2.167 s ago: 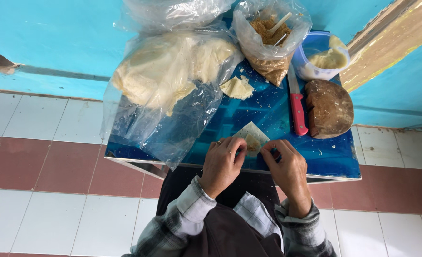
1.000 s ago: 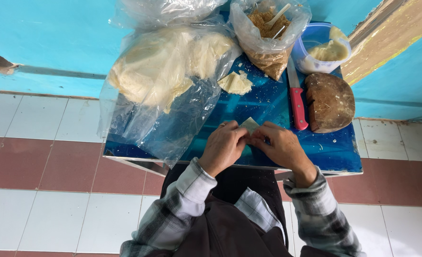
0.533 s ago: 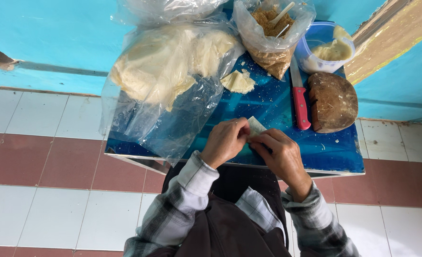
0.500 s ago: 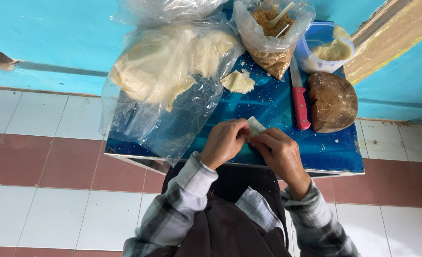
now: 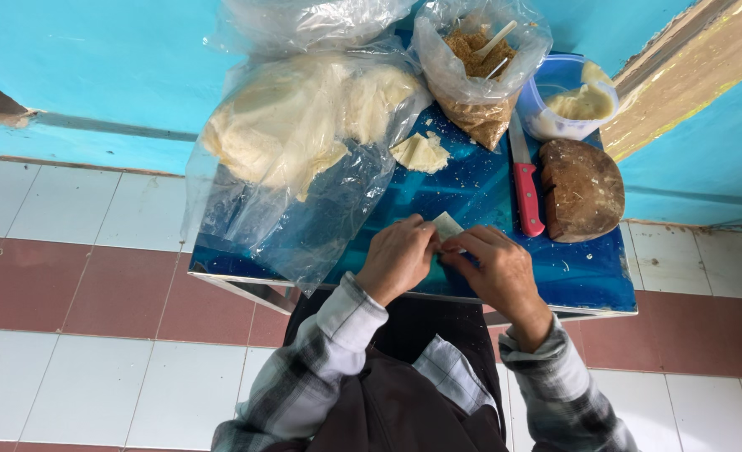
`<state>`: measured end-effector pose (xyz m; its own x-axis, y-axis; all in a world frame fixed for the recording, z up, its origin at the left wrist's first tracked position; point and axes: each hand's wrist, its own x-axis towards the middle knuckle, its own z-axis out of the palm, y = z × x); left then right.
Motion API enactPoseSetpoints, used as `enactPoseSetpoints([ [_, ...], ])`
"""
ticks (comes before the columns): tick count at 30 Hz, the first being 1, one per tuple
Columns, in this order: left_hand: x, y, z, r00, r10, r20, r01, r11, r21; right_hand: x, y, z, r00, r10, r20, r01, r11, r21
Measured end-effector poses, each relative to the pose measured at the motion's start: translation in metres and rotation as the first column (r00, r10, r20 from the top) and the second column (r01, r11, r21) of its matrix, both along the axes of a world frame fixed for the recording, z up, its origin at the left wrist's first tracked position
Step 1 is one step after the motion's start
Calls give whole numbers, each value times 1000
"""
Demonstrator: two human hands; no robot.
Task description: The person sits at a small table and folds filled dough wrappers one at a time. They place a piece of dough on the table, spoon filling from a plastic bag onto it, then pinch and fold the dough closed over the filling and set the folded piece aside.
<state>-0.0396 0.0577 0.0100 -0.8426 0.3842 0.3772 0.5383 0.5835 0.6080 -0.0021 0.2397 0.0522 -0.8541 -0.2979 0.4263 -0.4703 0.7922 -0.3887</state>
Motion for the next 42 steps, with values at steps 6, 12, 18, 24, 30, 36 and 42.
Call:
enactPoseSetpoints([
  [6, 1, 0, 3, 1000, 18, -2, -18, 997, 76, -12, 1, -8, 992, -64, 112, 67, 998, -16],
  [12, 3, -7, 0, 994, -70, -88, 79, 992, 101, -45, 18, -21, 939, -11, 343, 44, 995, -89],
  [18, -11, -1, 0, 998, -21, 51, 16, 995, 98, -28, 15, -19, 953, -83, 290, 126, 983, -133],
  [24, -14, -3, 1, 997, -1, 72, -7, 994, 107, -14, 7, -2, 986, -45, 159, 58, 995, -81],
  [30, -7, -2, 2, 997, 21, 79, -30, 994, 110, -17, 7, 7, 998, -15, 54, 15, 1000, -2],
  [36, -11, 0, 2, 994, 39, 107, -44, 998, 42, -1, 1, 7, 997, -5, -80, 5, 1000, -1],
  [42, -15, 1, 2, 994, 36, 105, -39, 999, 22, 15, 2, 3, 973, -168, -160, 161, 985, -55],
])
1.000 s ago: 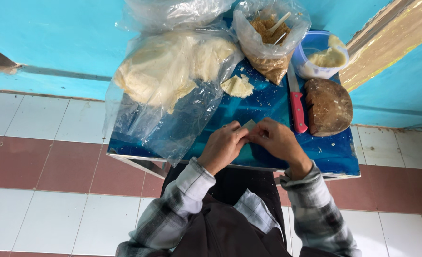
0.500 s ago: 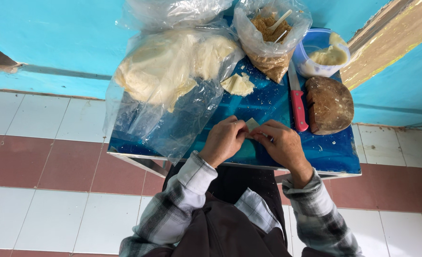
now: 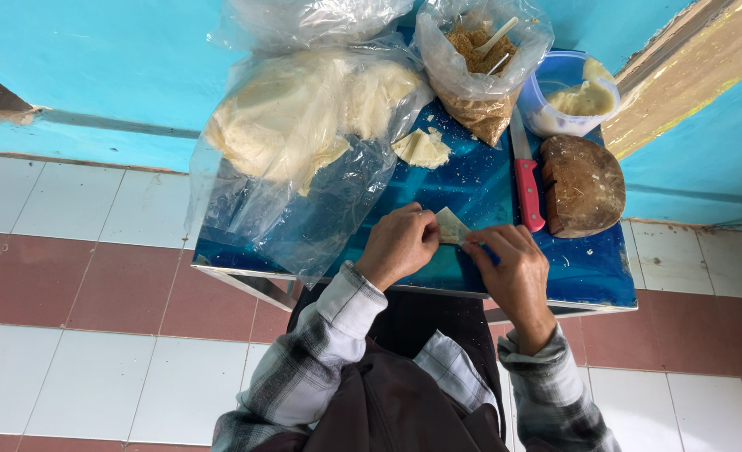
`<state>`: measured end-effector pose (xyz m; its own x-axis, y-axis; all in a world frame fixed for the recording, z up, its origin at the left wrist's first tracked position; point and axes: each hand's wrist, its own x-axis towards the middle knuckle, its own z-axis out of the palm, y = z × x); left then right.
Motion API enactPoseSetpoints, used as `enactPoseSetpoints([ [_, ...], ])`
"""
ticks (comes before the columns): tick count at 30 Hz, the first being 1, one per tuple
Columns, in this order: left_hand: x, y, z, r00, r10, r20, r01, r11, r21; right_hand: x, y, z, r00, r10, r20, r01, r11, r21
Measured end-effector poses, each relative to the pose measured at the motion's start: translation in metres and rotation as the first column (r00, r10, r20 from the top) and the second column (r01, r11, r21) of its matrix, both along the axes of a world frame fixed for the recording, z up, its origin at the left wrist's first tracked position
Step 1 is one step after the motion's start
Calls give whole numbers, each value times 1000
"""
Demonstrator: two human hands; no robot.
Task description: The person sits at a small table and folds filled dough wrappers one at a time. They place a piece of dough on the table, spoon filling from a plastic bag onto it, then pinch and fold the dough closed over the filling and set the folded piece aside.
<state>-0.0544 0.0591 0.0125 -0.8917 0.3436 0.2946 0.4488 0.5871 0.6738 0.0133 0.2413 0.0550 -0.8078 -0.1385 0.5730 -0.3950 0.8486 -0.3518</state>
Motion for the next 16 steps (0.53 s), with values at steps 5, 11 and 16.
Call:
enactPoseSetpoints([
  [5, -4, 1, 1, 1000, -5, 26, 5, 1000, -2, 12, -1, -8, 997, 38, -70, -30, 993, 115],
  [11, -11, 0, 2, 998, -19, 54, 19, 1000, 2, 13, -4, -16, 995, 57, -79, -33, 960, 279],
  [16, -13, 2, 0, 997, -11, 81, 11, 1000, 5, 20, 0, -22, 995, 45, -85, -13, 936, 352],
])
